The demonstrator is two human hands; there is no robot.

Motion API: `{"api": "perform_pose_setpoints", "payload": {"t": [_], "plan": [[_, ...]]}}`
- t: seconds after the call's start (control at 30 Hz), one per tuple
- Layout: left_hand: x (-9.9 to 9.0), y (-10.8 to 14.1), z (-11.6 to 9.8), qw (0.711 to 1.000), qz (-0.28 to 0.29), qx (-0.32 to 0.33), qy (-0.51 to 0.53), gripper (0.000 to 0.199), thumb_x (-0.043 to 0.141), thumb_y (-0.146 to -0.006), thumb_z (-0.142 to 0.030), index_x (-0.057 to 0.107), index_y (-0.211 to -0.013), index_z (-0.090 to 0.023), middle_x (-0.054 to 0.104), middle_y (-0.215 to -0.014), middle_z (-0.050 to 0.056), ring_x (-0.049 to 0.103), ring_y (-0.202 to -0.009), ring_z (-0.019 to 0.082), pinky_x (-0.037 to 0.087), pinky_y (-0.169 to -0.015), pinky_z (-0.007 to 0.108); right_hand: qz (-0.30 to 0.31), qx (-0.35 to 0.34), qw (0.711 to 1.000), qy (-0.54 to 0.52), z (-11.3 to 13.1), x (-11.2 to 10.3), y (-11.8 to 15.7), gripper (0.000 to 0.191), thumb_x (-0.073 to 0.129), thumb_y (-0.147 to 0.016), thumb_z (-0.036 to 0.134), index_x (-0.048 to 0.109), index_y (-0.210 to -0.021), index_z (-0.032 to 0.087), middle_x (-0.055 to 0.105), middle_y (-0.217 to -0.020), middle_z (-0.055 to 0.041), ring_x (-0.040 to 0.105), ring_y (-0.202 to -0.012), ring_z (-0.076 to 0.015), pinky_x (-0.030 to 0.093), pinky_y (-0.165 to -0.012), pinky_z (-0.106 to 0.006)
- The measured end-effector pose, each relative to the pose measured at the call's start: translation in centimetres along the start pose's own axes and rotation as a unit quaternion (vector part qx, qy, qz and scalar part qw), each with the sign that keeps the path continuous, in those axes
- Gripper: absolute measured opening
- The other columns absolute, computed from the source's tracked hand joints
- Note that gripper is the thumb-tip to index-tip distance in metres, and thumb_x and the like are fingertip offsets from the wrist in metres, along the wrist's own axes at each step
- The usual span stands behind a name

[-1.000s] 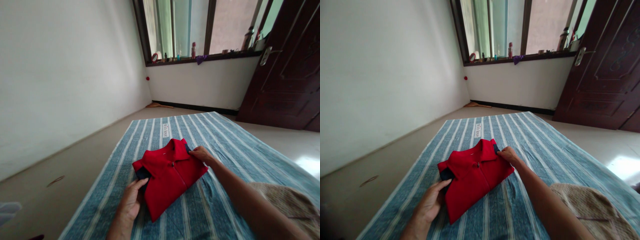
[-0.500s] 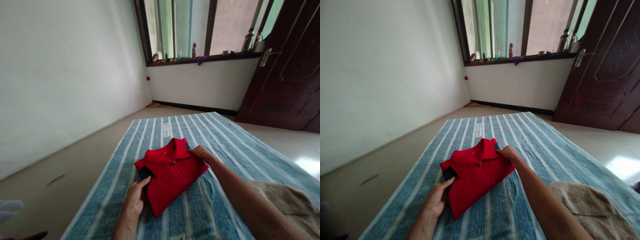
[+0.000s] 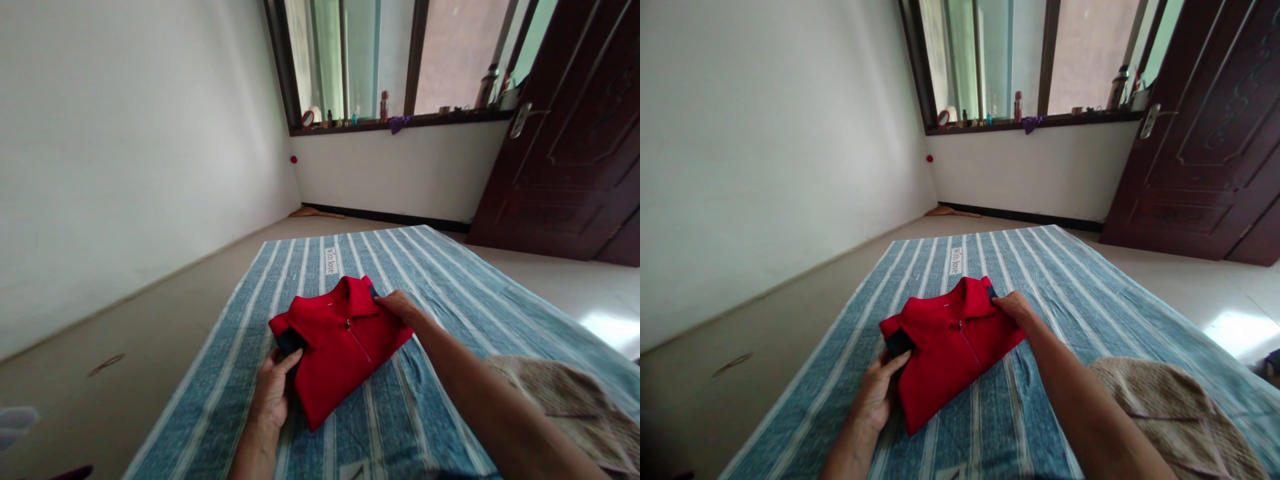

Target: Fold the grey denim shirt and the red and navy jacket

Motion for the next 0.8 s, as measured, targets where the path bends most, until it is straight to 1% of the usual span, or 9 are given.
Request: {"api": "perform_pose_setpoints", "payload": {"t": [0.13, 0.23, 0.33, 0.4, 0.5, 0.63, 0.73, 0.8], "plan": [[0.1, 0.0, 0.0, 1.000, 0.003, -0.009, -0.019, 0.032, 0.070, -0.068, -0.005, 0.065, -0.098, -0.014, 0.074, -0.084, 0.008, 0.070, -0.070, 0.021, 0.055, -0.067, 0.029, 0.050, 0.044, 0.998, -0.005, -0.2, 0.4, 0.3, 0.029, 0.054, -0.092, 0.041, 0.061, -0.101, 0.015, 0.063, -0.094, -0.0032, 0.061, -0.075, -0.0132, 0.053, -0.066, -0.029], [0.2, -0.1, 0.2, 0.999, 0.008, -0.033, -0.034, 0.029, 0.067, -0.070, -0.004, 0.065, -0.098, -0.011, 0.074, -0.080, 0.011, 0.070, -0.065, 0.021, 0.055, -0.063, 0.029, 0.060, 0.056, 0.997, -0.005, -0.1, 0.5, 0.3, 0.029, 0.054, -0.092, 0.042, 0.060, -0.101, 0.015, 0.063, -0.093, -0.0030, 0.061, -0.074, -0.0129, 0.053, -0.065, -0.029], [0.1, -0.2, 0.4, 0.998, -0.001, -0.047, -0.038, 0.031, 0.065, -0.071, -0.002, 0.064, -0.101, -0.010, 0.073, -0.077, 0.011, 0.069, -0.063, 0.021, 0.056, -0.062, 0.029, 0.061, 0.058, 0.996, -0.002, -0.2, 0.5, 0.2, 0.030, 0.054, -0.092, 0.042, 0.060, -0.101, 0.015, 0.063, -0.093, -0.0031, 0.061, -0.075, -0.0130, 0.053, -0.066, -0.029], [0.0, -0.2, 0.3, 0.998, -0.007, -0.051, -0.041, 0.032, 0.065, -0.071, -0.002, 0.064, -0.103, -0.009, 0.073, -0.076, 0.011, 0.069, -0.063, 0.021, 0.056, -0.062, 0.029, 0.063, 0.055, 0.996, 0.000, -0.2, 0.5, 0.0, 0.030, 0.053, -0.092, 0.043, 0.060, -0.102, 0.015, 0.063, -0.093, -0.0033, 0.061, -0.075, -0.0132, 0.053, -0.067, -0.030], [0.0, -0.2, 0.3, 0.997, -0.011, -0.053, -0.046, 0.029, 0.065, -0.071, -0.002, 0.065, -0.100, -0.009, 0.073, -0.076, 0.011, 0.069, -0.063, 0.021, 0.056, -0.060, 0.029, 0.069, 0.049, 0.996, -0.001, -0.3, 0.6, -0.1, 0.031, 0.053, -0.092, 0.043, 0.060, -0.103, 0.014, 0.063, -0.094, -0.0036, 0.061, -0.076, -0.0136, 0.053, -0.067, -0.031], [0.0, -0.1, 0.3, 0.998, -0.017, -0.050, -0.044, 0.027, 0.068, -0.072, -0.007, 0.067, -0.098, -0.011, 0.074, -0.079, 0.010, 0.071, -0.069, 0.023, 0.056, -0.064, 0.029, 0.069, 0.030, 0.997, -0.001, -0.1, 0.5, 0.1, 0.031, 0.053, -0.092, 0.043, 0.060, -0.102, 0.015, 0.063, -0.094, -0.0034, 0.061, -0.076, -0.0135, 0.053, -0.068, -0.030], [-0.4, -0.1, 0.3, 0.997, -0.047, -0.029, -0.057, 0.024, 0.068, -0.076, -0.014, 0.067, -0.099, -0.013, 0.073, -0.080, 0.010, 0.070, -0.071, 0.023, 0.056, -0.066, 0.031, 0.059, -0.001, 0.998, 0.003, 0.5, 0.2, 0.4, 0.031, 0.053, -0.092, 0.043, 0.061, -0.102, 0.015, 0.064, -0.095, -0.0038, 0.062, -0.079, -0.0144, 0.053, -0.071, -0.033], [-0.8, -0.3, 0.1, 0.995, -0.067, -0.002, -0.076, 0.022, 0.068, -0.078, -0.019, 0.067, -0.099, -0.014, 0.073, -0.080, 0.008, 0.070, -0.072, 0.023, 0.056, -0.067, 0.031, 0.048, -0.022, 0.999, 0.005, 1.0, -0.1, 0.7, 0.032, 0.053, -0.092, 0.044, 0.061, -0.103, 0.015, 0.064, -0.096, -0.0042, 0.062, -0.082, -0.0155, 0.052, -0.075, -0.035]]}}
Point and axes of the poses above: each hand's wrist, its own y-axis away from the middle knuckle, its own x-axis out of the palm, z = x × y, the point moved 8 cm from there along -y, towards the middle knuckle
